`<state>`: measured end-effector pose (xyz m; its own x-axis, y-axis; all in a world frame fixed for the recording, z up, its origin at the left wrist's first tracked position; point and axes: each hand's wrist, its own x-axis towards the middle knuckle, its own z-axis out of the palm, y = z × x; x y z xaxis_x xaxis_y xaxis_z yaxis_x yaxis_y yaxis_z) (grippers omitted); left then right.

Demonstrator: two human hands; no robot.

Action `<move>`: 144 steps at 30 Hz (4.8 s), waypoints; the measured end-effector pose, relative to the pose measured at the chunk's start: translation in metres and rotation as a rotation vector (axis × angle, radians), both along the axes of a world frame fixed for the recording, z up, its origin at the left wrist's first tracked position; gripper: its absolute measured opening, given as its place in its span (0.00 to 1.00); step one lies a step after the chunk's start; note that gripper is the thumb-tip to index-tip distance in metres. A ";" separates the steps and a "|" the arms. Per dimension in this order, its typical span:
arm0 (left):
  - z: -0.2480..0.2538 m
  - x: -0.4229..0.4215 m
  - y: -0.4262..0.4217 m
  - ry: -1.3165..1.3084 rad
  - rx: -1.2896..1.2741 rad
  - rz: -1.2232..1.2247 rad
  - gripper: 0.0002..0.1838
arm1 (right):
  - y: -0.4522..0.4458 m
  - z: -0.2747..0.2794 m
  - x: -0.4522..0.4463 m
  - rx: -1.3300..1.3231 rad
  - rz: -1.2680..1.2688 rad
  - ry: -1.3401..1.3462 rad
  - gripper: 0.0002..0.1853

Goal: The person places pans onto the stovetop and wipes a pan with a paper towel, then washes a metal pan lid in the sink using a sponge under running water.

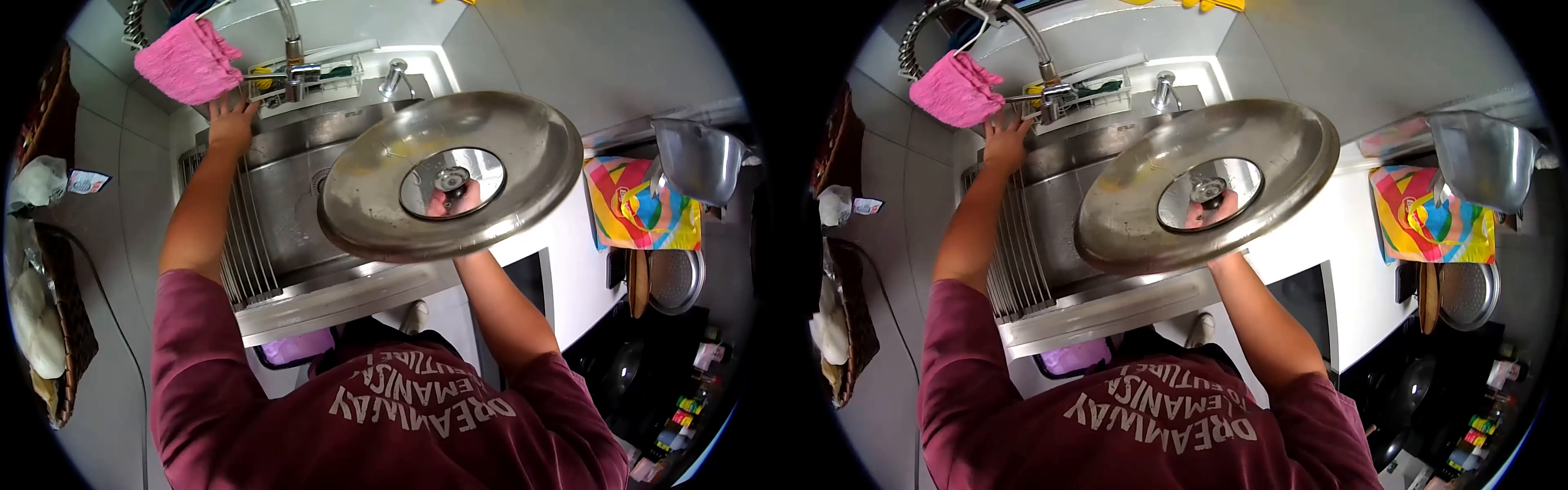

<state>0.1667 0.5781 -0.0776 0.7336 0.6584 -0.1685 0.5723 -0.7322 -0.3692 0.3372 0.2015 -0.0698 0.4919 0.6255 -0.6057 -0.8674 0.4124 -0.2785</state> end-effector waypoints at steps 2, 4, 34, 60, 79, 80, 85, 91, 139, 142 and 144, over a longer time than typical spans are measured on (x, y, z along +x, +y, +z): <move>0.009 -0.005 -0.011 -0.012 0.012 -0.043 0.35 | -0.008 0.002 -0.004 -0.019 0.177 -0.322 0.14; 0.013 -0.012 -0.031 -0.115 0.025 -0.036 0.30 | -0.014 -0.010 -0.003 -0.113 0.186 -0.447 0.15; 0.143 -0.086 -0.456 -1.340 -0.238 -0.276 0.03 | -0.124 0.053 -0.034 -0.027 0.301 -0.846 0.13; 0.166 -0.029 -0.479 -1.637 -1.325 -0.109 0.14 | -0.284 0.107 -0.080 -0.847 -0.306 -1.741 0.18; 0.177 0.126 -0.655 -1.243 -1.761 -0.656 0.12 | -0.495 0.121 -0.030 -1.014 -0.708 -0.995 0.16; 0.181 0.137 -0.665 -1.227 -1.718 -0.757 0.11 | -0.513 0.117 -0.022 -0.614 -0.674 -0.771 0.16; 0.235 0.217 -0.715 -1.248 -1.447 -1.176 0.08 | -0.585 0.161 -0.003 -0.335 -0.746 -0.913 0.16; 0.338 0.308 -0.789 -1.422 -0.784 -1.537 0.11 | -0.647 0.222 0.054 -0.273 -1.053 -1.019 0.14; 0.142 0.643 -0.956 0.038 -1.755 -1.319 0.17 | -0.653 0.143 0.113 -0.436 -1.447 -0.721 0.09; 0.167 0.630 -0.945 0.147 -1.735 -1.148 0.18 | -0.648 0.103 0.142 -0.347 -1.450 -0.653 0.04; 0.185 0.619 -0.940 0.257 -1.749 -1.003 0.21 | -0.648 0.076 0.163 -0.325 -1.423 -0.646 0.05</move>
